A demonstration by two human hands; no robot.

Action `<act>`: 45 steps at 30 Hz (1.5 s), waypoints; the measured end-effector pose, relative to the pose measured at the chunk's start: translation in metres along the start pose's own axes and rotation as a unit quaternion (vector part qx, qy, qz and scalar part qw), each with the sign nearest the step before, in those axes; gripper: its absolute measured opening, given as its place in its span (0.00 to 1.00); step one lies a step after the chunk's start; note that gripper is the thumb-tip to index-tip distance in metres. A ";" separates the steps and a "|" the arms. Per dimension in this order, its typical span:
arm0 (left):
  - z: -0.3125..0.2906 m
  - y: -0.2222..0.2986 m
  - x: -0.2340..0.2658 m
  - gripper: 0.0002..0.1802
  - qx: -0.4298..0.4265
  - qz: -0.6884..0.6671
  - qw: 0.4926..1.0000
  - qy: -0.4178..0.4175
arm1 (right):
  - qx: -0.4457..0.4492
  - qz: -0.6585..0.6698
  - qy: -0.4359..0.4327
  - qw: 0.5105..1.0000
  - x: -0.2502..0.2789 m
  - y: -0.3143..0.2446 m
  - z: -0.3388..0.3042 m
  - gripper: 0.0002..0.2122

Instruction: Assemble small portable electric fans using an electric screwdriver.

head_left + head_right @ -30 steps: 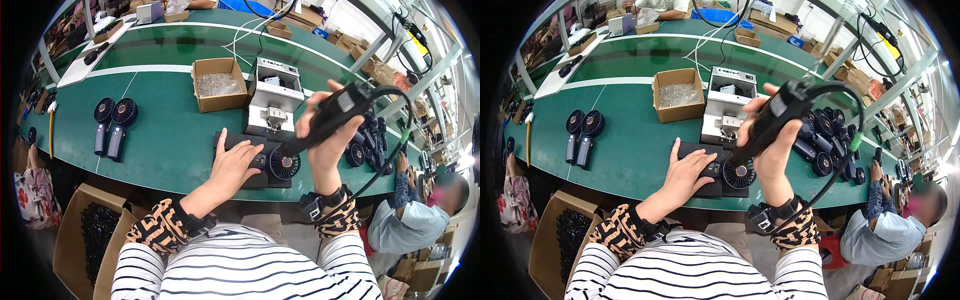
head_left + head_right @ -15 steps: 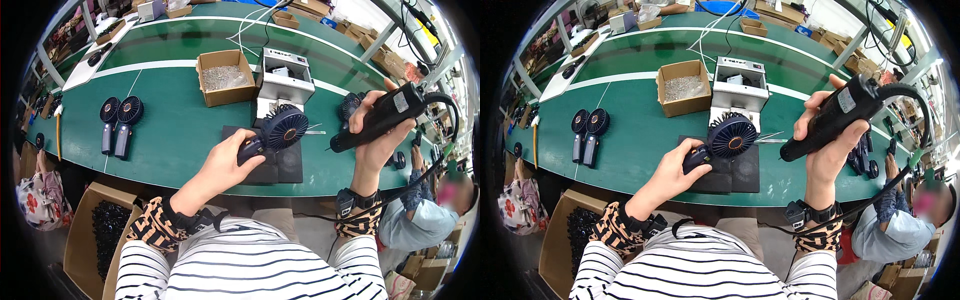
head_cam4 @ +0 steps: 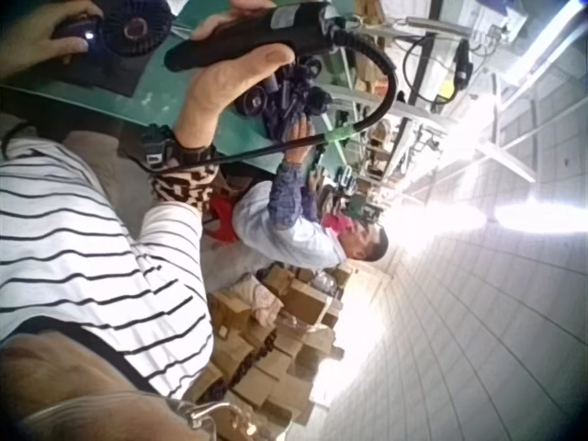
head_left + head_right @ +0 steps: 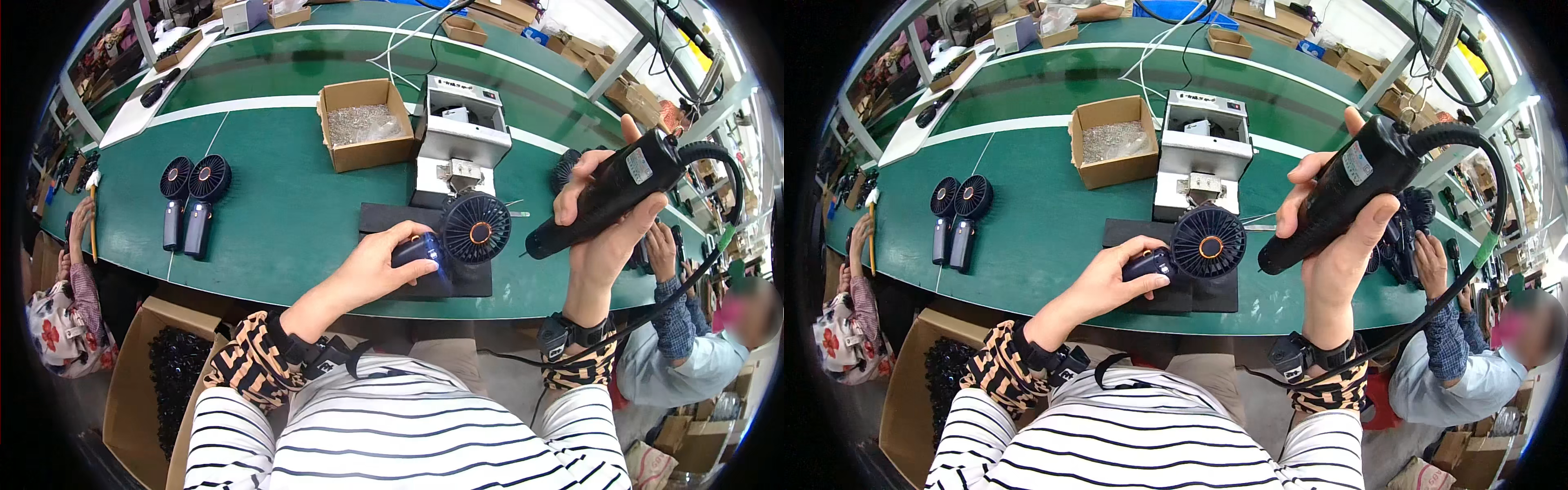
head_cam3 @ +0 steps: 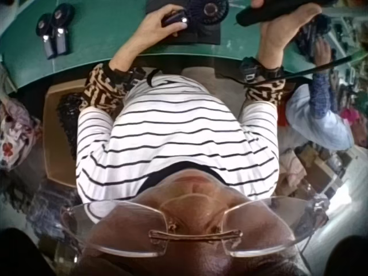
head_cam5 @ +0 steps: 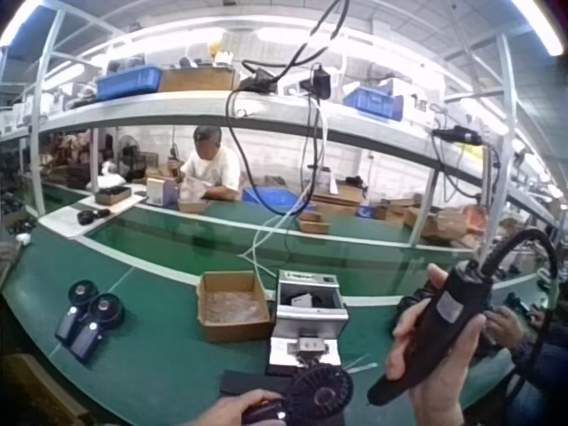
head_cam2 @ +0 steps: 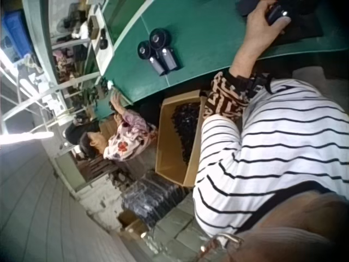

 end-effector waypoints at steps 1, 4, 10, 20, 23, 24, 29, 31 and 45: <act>0.000 -0.002 0.001 0.20 -0.009 0.010 1.000 0.002 | -0.002 0.005 -0.007 1.000 -0.001 0.000 0.000 0.44; 0.004 -0.007 0.003 0.21 -0.061 0.078 0.995 -0.002 | -0.017 0.014 -0.033 0.999 -0.004 -0.003 -0.003 0.43; 0.018 -0.003 -0.006 0.24 -0.102 0.224 0.965 -0.091 | -0.031 0.029 -0.077 0.996 -0.014 -0.004 -0.002 0.41; 0.029 0.005 -0.006 0.30 -0.163 0.346 0.919 -0.097 | -0.041 0.030 -0.049 0.998 -0.045 0.037 -0.005 0.44; 0.038 0.004 -0.003 0.31 -0.168 0.328 0.922 -0.117 | -0.033 0.037 -0.069 0.996 -0.054 0.048 -0.002 0.46; 0.039 0.004 -0.002 0.30 -0.164 0.324 0.924 -0.119 | -0.036 0.042 -0.065 0.996 -0.057 0.050 -0.002 0.47; 0.052 0.004 -0.009 0.29 -0.122 0.330 0.927 -0.133 | -0.049 0.060 -0.055 0.995 -0.060 0.063 0.004 0.49; 0.051 0.000 -0.009 0.27 -0.143 0.315 0.932 -0.111 | -0.049 0.060 -0.053 0.996 -0.060 0.069 0.005 0.49; 0.051 -0.004 -0.006 0.26 -0.146 0.305 0.937 -0.085 | -0.074 0.088 -0.059 0.992 -0.060 0.078 0.007 0.49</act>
Point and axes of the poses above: each hand's wrist, its own z-axis towards the middle knuckle, its own x-axis out of the back of the hand, y = z × x, the point moved 8 cm from there along z, towards the middle knuckle, and after that the axes turned 11 degrees about -x, right-handed, at the moved point
